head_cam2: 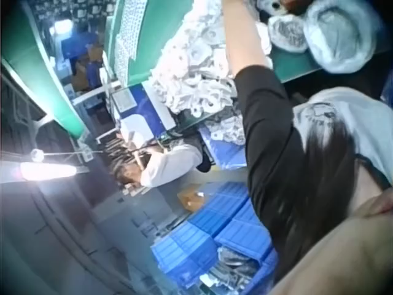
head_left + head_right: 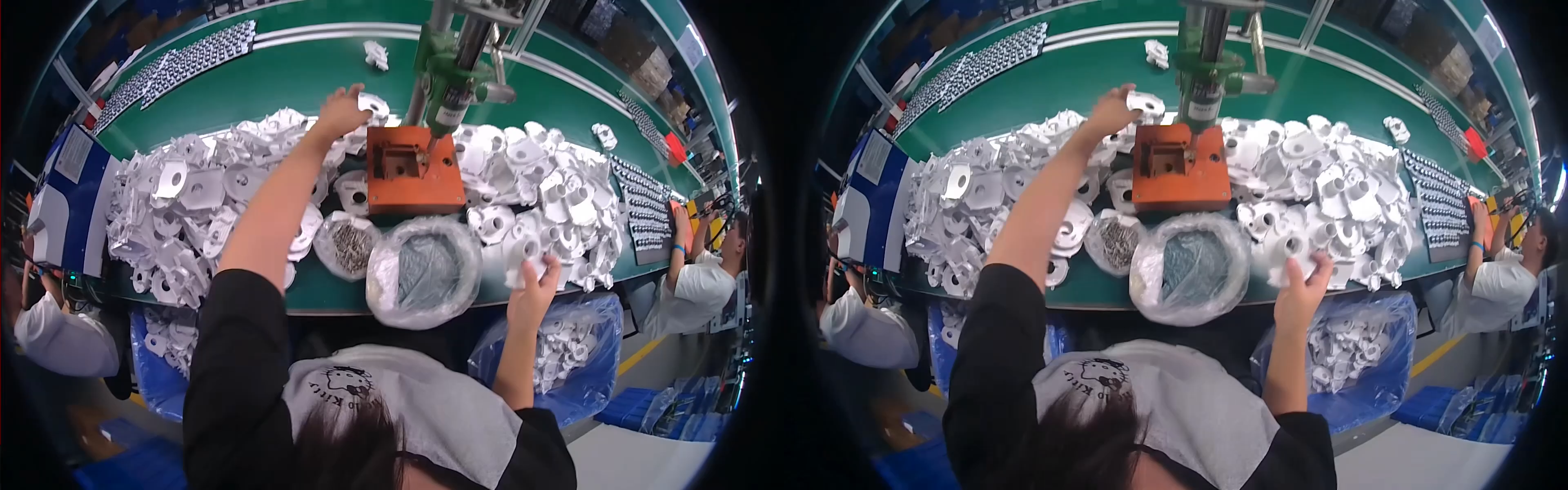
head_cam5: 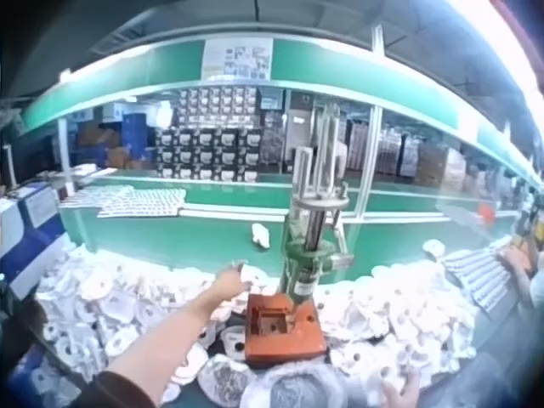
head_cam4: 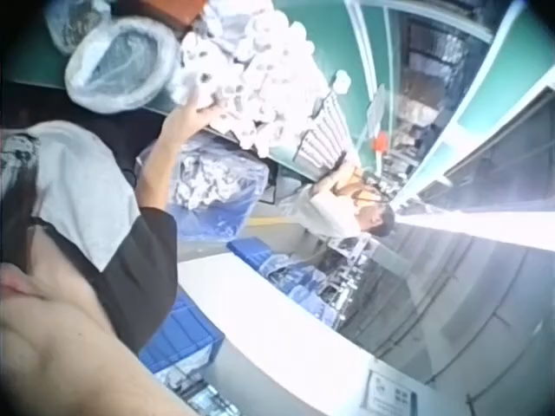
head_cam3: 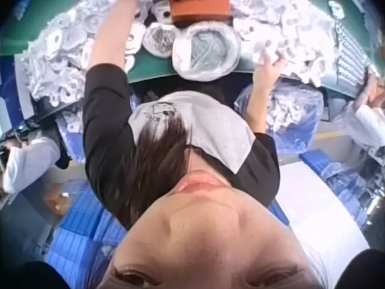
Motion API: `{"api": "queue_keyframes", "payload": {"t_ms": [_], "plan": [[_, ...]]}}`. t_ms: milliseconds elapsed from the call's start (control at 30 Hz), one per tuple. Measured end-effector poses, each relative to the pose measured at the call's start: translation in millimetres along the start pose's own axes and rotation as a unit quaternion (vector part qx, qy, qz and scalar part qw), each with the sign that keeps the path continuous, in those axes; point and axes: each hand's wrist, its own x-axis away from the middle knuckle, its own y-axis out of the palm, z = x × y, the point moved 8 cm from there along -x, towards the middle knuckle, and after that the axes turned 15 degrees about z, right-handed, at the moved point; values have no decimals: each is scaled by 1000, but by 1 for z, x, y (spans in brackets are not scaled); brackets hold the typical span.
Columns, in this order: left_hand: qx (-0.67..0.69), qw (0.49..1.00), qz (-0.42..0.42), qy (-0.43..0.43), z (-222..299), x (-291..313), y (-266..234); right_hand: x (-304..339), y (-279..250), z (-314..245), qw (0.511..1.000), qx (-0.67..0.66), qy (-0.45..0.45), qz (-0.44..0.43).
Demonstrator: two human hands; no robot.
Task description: Assemble small metal rings into white plastic components using a manual press.
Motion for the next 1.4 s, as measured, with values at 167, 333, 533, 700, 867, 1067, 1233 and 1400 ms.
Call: {"api": "queue_keyframes", "payload": {"t_ms": [167,333,533,700,867,1067,1233,1400], "plan": [[89,971,-37,-218,-38,-20,62,17,-7,9,997,-30,62,-39],[57,969,-83,-224,-27,-29,92,22,9,13,985,-53,144,-74],[44,971,-143,-186,-44,-25,38,29,58,29,949,-78,250,-175],[118,970,-53,-204,-38,-8,-40,51,103,37,903,-125,352,-211],[273,954,62,-112,41,52,-141,74,139,28,853,-192,404,-268],[385,915,68,-95,116,192,-172,93,192,0,936,-115,164,-289],[473,873,-27,-114,115,232,-158,108,201,0,946,7,-72,-315],[485,864,-57,-123,114,239,-156,111,201,10,934,-55,71,-345]]}}
